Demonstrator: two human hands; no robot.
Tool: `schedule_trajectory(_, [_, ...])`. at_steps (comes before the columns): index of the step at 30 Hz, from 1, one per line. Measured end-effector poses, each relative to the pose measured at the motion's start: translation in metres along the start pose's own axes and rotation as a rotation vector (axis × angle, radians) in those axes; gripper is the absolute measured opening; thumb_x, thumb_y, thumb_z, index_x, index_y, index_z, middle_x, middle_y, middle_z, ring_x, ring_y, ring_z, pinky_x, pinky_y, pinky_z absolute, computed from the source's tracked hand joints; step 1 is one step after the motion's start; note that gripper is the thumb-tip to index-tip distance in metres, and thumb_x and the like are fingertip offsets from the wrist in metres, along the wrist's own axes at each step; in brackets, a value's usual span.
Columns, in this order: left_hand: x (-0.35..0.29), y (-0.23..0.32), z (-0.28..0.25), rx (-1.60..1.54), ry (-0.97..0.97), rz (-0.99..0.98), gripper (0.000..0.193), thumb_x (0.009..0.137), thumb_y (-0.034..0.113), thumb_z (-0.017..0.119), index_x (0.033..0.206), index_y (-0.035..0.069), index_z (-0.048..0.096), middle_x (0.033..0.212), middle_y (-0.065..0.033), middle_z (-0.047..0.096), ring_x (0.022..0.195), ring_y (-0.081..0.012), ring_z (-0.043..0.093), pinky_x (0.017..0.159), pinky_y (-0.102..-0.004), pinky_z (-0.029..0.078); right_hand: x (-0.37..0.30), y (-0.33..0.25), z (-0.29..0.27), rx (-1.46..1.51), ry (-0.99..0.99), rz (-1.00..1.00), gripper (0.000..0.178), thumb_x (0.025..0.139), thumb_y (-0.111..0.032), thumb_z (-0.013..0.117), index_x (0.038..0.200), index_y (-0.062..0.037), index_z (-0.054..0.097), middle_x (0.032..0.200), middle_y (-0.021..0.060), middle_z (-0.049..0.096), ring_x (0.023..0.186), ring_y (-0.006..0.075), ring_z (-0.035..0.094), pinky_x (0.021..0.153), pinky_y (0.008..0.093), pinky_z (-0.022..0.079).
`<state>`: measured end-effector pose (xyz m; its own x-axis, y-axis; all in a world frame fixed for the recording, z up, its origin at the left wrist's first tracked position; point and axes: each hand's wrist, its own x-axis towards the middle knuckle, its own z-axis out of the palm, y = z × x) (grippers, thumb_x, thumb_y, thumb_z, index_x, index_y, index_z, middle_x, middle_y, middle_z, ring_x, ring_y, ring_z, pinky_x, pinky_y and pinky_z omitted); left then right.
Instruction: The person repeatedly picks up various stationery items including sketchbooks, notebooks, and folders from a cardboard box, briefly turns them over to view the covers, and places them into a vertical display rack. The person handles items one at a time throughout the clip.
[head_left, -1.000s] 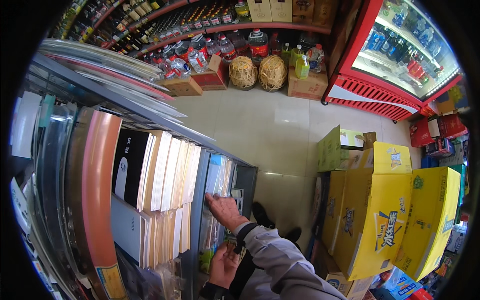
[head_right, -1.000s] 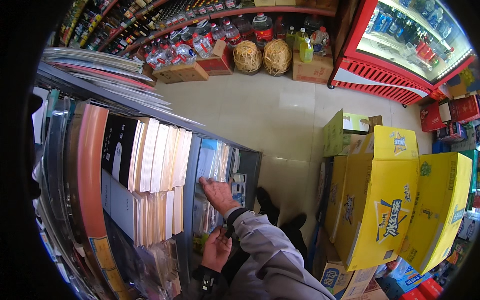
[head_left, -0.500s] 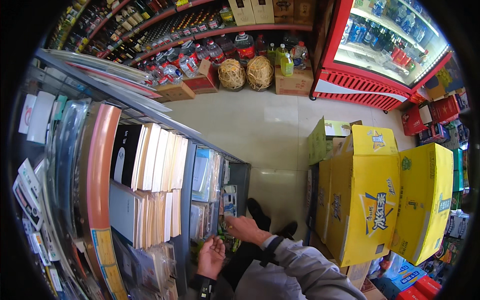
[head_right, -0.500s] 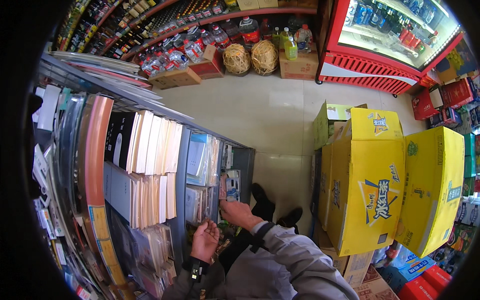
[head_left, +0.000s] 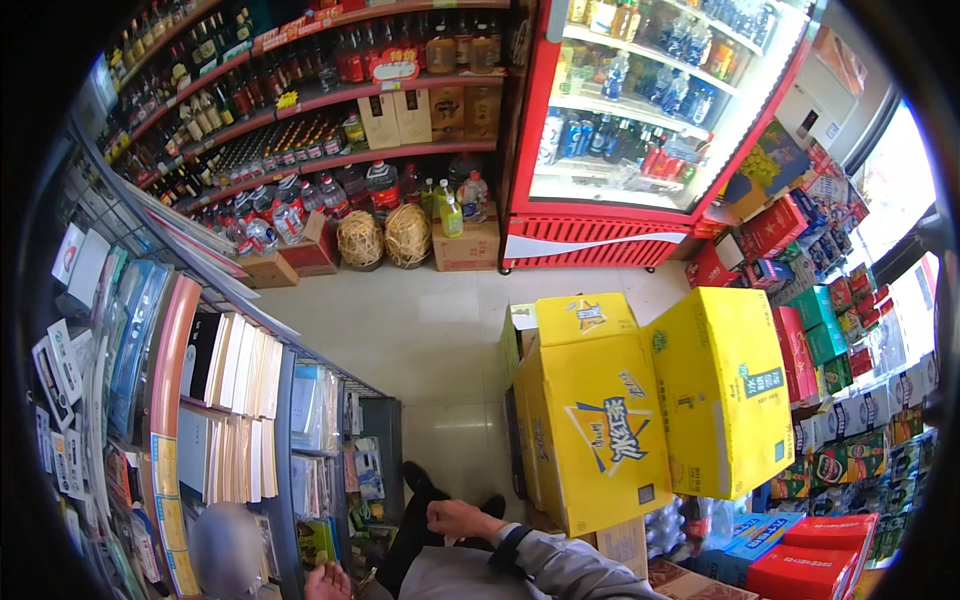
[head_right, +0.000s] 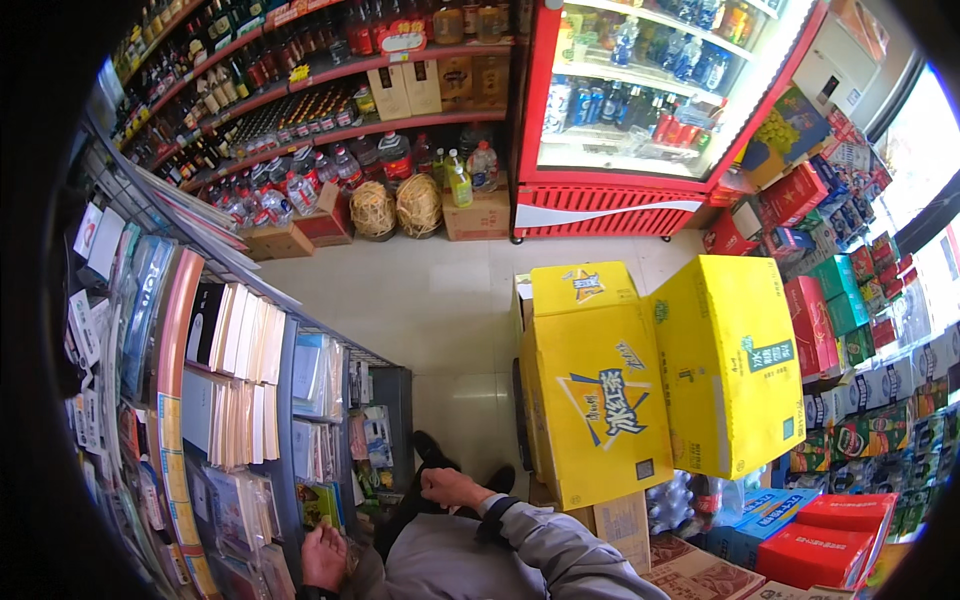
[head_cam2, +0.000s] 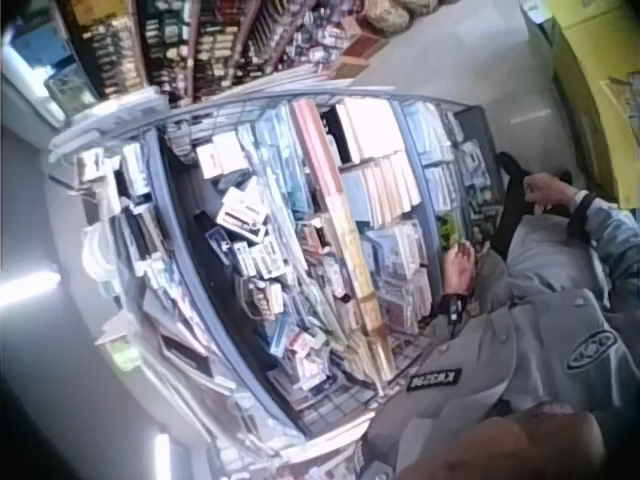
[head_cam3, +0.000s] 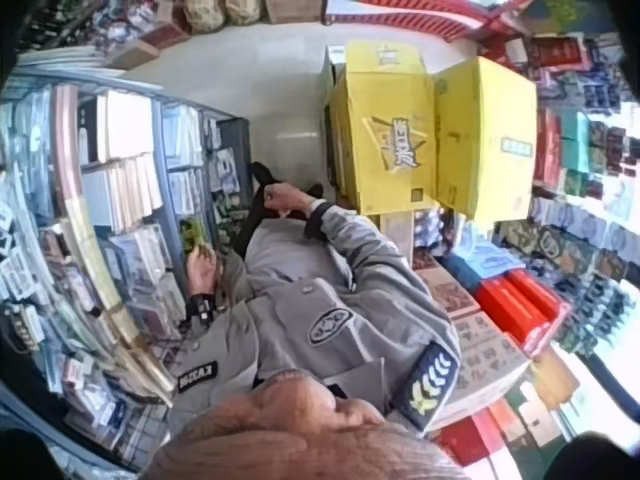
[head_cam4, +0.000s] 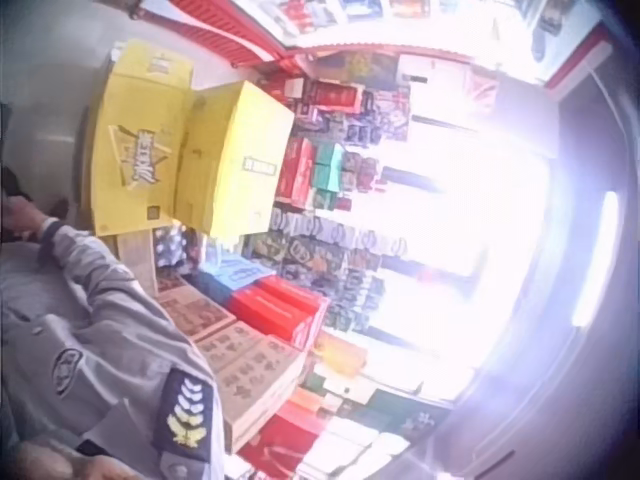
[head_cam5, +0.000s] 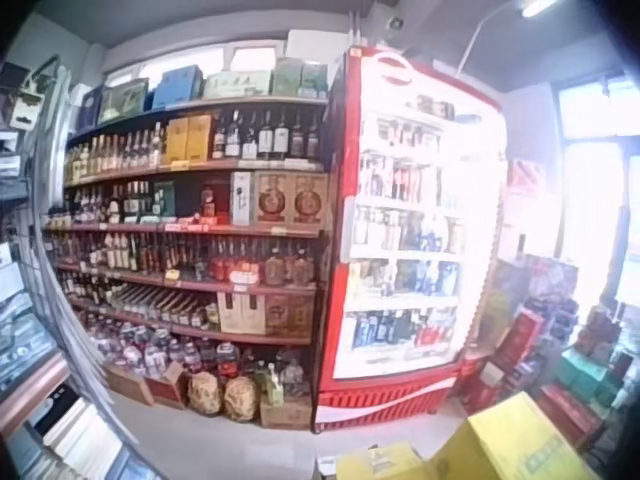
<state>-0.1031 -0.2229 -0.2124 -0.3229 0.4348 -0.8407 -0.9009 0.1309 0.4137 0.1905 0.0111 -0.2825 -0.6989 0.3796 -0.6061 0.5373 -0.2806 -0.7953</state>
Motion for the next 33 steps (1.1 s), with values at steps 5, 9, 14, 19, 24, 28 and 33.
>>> schedule_trajectory(5, [-0.013,-0.006,-0.051,0.06,-0.161,-0.083,0.025,0.104,0.026,0.056,0.12,0.007,0.063,0.108,-0.0075,0.071,0.103,-0.0226,0.068,0.086,-0.0375,0.057,0.001,0.007,0.016,-0.159,-0.014,-0.038,0.022,0.09,-0.028,0.064,0.099,-0.0079,0.063,0.08,0.0093,0.068,0.066,0.0206,0.07,0.056,0.0368,0.058])
schedule_trajectory(9, [-0.034,0.005,-0.024,-0.054,-0.116,-0.014,0.017,0.101,0.02,0.061,0.109,0.006,0.067,0.103,-0.0055,0.072,0.102,-0.024,0.069,0.091,-0.0384,0.057,-0.009,0.006,0.007,-0.037,-0.068,-0.014,0.023,0.093,-0.029,0.063,0.098,-0.0066,0.064,0.081,0.0058,0.069,0.065,0.0161,0.068,0.055,0.0323,0.057])
schedule_trajectory(14, [-0.067,-0.003,-0.046,-0.076,-0.124,0.066,0.018,0.102,0.018,0.058,0.115,0.006,0.063,0.108,-0.0083,0.07,0.105,-0.0253,0.068,0.096,-0.0425,0.056,-0.016,-0.02,0.014,0.035,-0.069,0.012,0.026,0.093,-0.029,0.062,0.095,-0.0037,0.066,0.079,0.0065,0.068,0.068,0.0173,0.067,0.058,0.0314,0.056])
schedule_trajectory(19, [-0.109,-0.013,-0.057,-0.033,-0.05,0.049,0.021,0.103,0.018,0.057,0.12,0.006,0.061,0.113,-0.0097,0.069,0.106,-0.027,0.067,0.098,-0.0464,0.055,0.02,0.006,0.041,-0.049,-0.201,-0.001,0.029,0.097,-0.031,0.059,0.097,-0.0036,0.068,0.081,0.0063,0.069,0.071,0.0175,0.068,0.057,0.0312,0.055])
schedule_trajectory(24, [-0.115,-0.008,-0.059,0.032,-0.064,0.072,0.024,0.103,0.018,0.056,0.123,0.006,0.061,0.115,-0.0105,0.067,0.109,-0.0278,0.067,0.1,-0.0479,0.054,0.038,-0.044,0.072,0.052,-0.137,-0.074,0.034,0.099,-0.033,0.059,0.1,-0.0007,0.067,0.078,0.0085,0.068,0.067,0.0184,0.068,0.057,0.0325,0.055])
schedule_trajectory(28, [-0.11,-0.007,-0.064,0.064,-0.114,0.072,0.024,0.102,0.02,0.058,0.122,0.006,0.062,0.113,-0.0097,0.067,0.111,-0.0278,0.066,0.1,-0.0481,0.054,0.079,-0.089,0.094,0.109,-0.063,-0.108,0.042,0.099,-0.037,0.061,0.112,0.0019,0.066,0.089,0.0086,0.068,0.076,0.0172,0.069,0.059,0.032,0.056])
schedule_trajectory(33, [-0.115,-0.02,-0.086,0.057,0.024,-0.006,0.026,0.1,0.025,0.064,0.119,0.007,0.064,0.112,-0.0108,0.067,0.111,-0.0274,0.065,0.098,-0.048,0.054,0.171,-0.095,0.126,0.096,0.273,-0.18,0.059,0.092,-0.046,0.066,0.121,0.0054,0.057,0.096,0.0237,0.072,0.088,0.034,0.072,0.08,0.0445,0.056])
